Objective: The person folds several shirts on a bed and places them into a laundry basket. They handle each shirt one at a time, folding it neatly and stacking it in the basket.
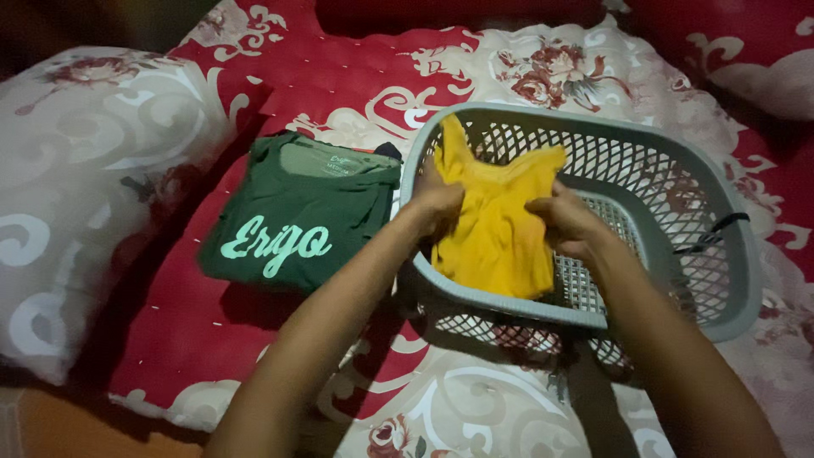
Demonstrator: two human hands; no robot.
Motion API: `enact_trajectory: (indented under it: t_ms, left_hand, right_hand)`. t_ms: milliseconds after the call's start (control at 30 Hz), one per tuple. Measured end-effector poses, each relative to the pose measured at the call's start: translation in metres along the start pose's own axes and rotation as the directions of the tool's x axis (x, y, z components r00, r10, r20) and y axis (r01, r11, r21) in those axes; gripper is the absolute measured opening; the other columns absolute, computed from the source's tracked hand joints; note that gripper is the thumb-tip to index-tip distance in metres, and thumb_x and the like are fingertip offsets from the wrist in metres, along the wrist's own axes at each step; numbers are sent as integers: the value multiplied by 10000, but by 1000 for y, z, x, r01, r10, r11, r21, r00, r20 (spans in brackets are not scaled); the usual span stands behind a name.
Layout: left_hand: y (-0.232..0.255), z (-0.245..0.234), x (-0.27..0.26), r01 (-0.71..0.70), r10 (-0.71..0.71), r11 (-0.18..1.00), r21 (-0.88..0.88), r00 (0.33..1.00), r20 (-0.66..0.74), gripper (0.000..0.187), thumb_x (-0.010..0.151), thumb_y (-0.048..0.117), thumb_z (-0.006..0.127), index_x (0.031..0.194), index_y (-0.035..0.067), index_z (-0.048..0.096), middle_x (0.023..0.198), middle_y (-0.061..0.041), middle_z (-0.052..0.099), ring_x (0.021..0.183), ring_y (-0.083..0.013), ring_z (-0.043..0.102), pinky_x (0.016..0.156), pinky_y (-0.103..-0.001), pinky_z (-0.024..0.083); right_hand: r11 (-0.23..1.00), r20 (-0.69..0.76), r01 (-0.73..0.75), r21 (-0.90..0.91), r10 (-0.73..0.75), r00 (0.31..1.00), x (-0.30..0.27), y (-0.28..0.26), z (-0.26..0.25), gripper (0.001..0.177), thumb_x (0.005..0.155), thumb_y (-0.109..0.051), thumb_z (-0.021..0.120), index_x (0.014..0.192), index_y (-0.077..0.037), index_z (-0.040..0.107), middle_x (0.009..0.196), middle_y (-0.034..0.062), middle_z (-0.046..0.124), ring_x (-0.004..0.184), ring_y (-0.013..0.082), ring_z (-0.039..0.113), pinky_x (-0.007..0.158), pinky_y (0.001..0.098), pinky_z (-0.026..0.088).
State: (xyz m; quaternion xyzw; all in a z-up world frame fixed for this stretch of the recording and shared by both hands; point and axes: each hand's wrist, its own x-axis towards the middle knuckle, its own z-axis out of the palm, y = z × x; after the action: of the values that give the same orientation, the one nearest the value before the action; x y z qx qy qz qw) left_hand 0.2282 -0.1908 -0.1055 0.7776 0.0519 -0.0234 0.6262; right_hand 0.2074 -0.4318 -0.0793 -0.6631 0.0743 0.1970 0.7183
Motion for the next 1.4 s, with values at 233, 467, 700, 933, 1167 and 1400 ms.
enact_trajectory:
  t_ms: [233, 467, 700, 933, 1167, 1400]
  left_hand:
    - [1, 22, -48, -89, 177, 536, 839, 984, -9, 1236, 791, 60, 786, 1681, 210, -58, 1592, -326, 222, 1407, -554, 346, 1049, -577, 485]
    - [-16, 22, -27, -106, 178, 417, 903, 984, 34, 980, 786, 124, 781, 1597, 111, 231, 1599, -306, 212, 1406, -558, 327, 1045, -562, 478]
    - [-11, 23, -20, -97, 187, 404, 910, 982, 22, 927, 763, 136, 783, 1549, 121, 291, 1556, -278, 281, 1380, -557, 345, 1037, -589, 457]
    - [49, -24, -96, -526, 655, 512, 679, 750, 87, 450, 884, 107, 700, 1325, 116, 610, 1316, -139, 651, 1228, -372, 624, 1008, -473, 541]
    - [44, -167, -136, -453, 706, 418, 788, 708, 33, 425, 1017, 388, 582, 1387, 179, 604, 1441, -137, 588, 1349, -358, 534, 1114, -583, 396]
    - [-22, -180, -127, -330, 407, 313, 891, 894, 188, 605, 1017, 607, 368, 1541, 313, 448, 1663, -80, 315, 1541, -334, 261, 1156, -750, 156]
  right_hand:
    - [766, -216, 9, -643, -193, 957, -13, 3, -6, 776, 955, -82, 674, 1583, -39, 221, 1404, 344, 471, 1214, 501, 528, 944, 560, 469]
    - [433, -70, 452, -780, -778, 624, -144, 3, 2, 539, 1017, -108, 575, 1544, -61, 471, 1457, 230, 590, 1335, 342, 599, 1107, 482, 502]
    - [-118, 436, 715, -689, -855, 279, -253, 64, 44, 419, 777, -165, 782, 1144, -33, 629, 1209, 204, 650, 1221, 392, 632, 1115, 603, 451]
    - [127, 555, 816, -564, -673, 489, -229, 95, 112, 460, 853, -55, 724, 1296, 15, 622, 1396, 271, 606, 1336, 428, 570, 1108, 465, 463]
    - [489, 361, 717, -496, -635, 683, -156, 88, 192, 536, 983, -176, 607, 1480, 0, 508, 1539, 230, 522, 1480, 359, 480, 1200, 430, 389]
    - [403, 462, 703, -587, -546, 699, -126, 127, 220, 863, 996, -278, 606, 1606, 15, 69, 1673, 328, 139, 1545, 432, 160, 1214, 428, 191]
